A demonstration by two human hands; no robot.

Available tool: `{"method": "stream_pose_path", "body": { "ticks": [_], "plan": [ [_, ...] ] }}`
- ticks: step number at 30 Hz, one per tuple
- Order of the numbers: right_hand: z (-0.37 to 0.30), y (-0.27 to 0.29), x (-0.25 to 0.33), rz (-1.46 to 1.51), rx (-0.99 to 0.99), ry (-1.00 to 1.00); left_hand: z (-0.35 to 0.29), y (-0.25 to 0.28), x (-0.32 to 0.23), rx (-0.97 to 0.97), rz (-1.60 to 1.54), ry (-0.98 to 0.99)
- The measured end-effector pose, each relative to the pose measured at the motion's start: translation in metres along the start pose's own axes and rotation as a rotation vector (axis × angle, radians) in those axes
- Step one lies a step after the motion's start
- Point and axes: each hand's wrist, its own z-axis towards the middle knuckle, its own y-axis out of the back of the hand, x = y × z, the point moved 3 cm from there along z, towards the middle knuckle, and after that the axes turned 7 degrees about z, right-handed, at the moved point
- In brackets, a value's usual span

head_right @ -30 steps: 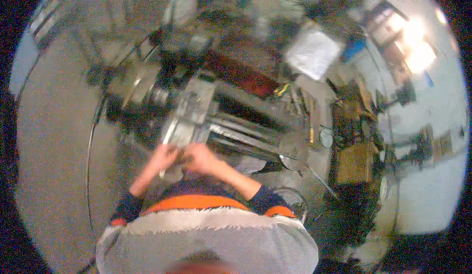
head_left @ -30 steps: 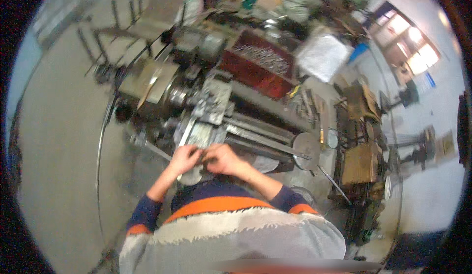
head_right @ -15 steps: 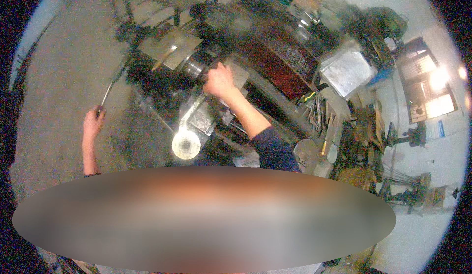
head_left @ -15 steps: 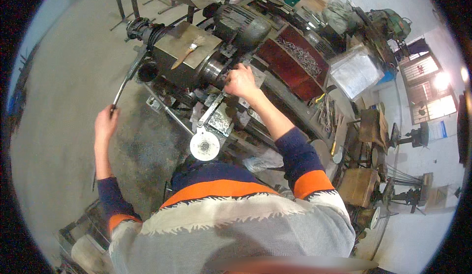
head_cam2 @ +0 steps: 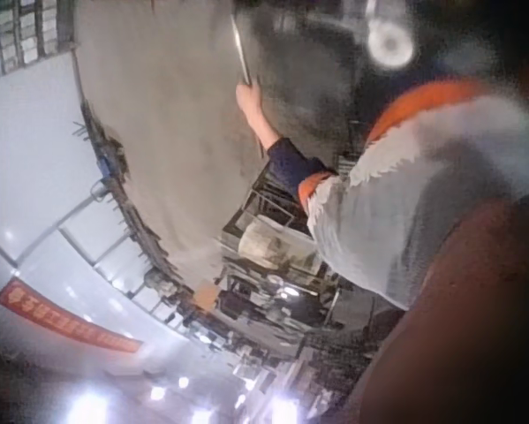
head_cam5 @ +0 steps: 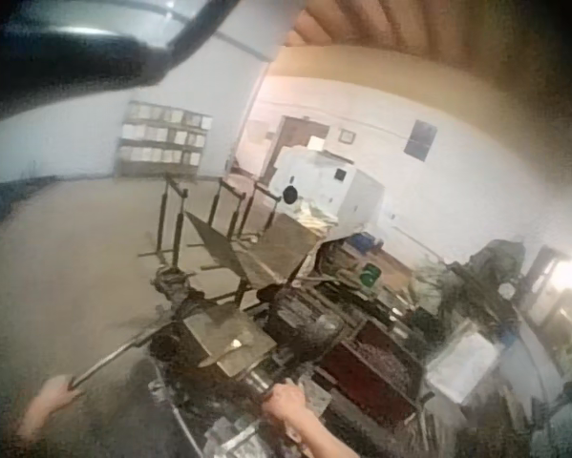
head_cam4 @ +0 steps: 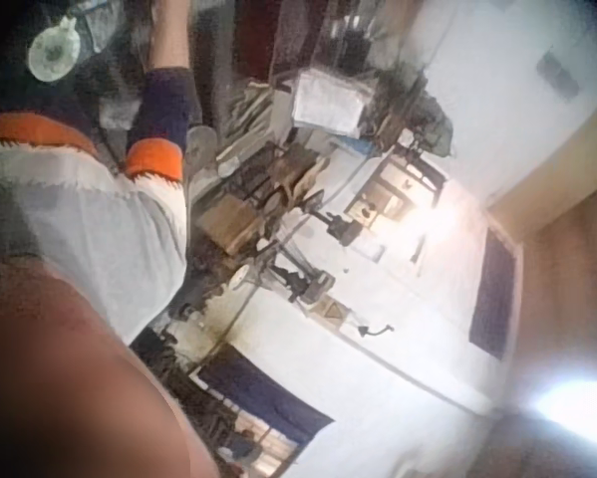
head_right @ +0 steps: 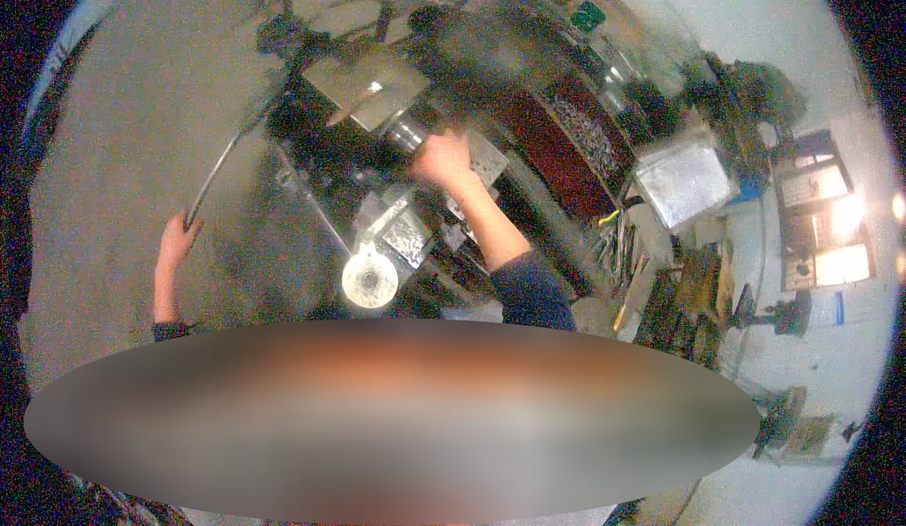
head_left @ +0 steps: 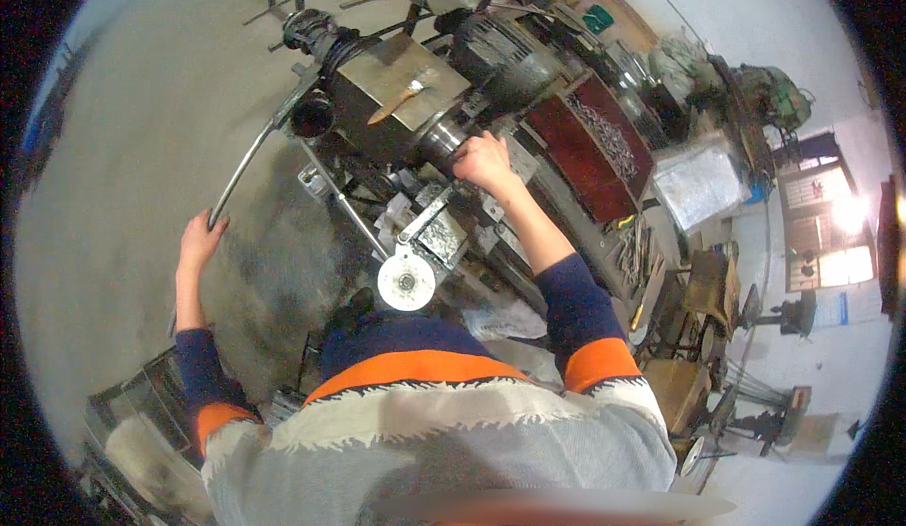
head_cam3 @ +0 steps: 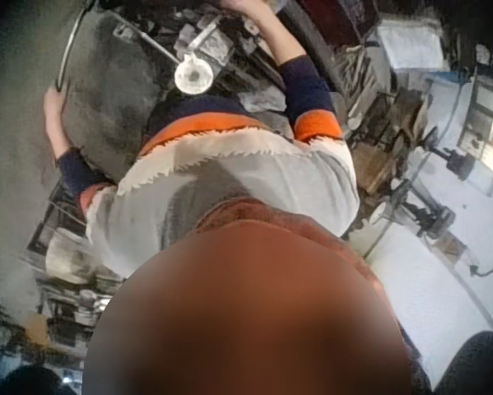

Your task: The person operates a metal lathe, repeatedly loading small cylindrical metal pieces into the chuck, adjusting controls, and removing finished pieces. The person places the finished pieces into a metal basket on the floor.

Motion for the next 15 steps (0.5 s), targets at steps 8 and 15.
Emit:
{"method": "stream_pose_path", "body": {
  "ticks": [8, 15],
  "plan": [
    [0.002, -0.009, -0.007, 0.016, -0.039, 0.03, 0.058, -0.005, 0.023, 0.002, 0.327, -0.08],
    [0.005, -0.008, -0.011, 0.015, 0.008, 0.023, 0.178, 0.031, 0.096, -0.194, 0.575, -0.338]
  ]
}}
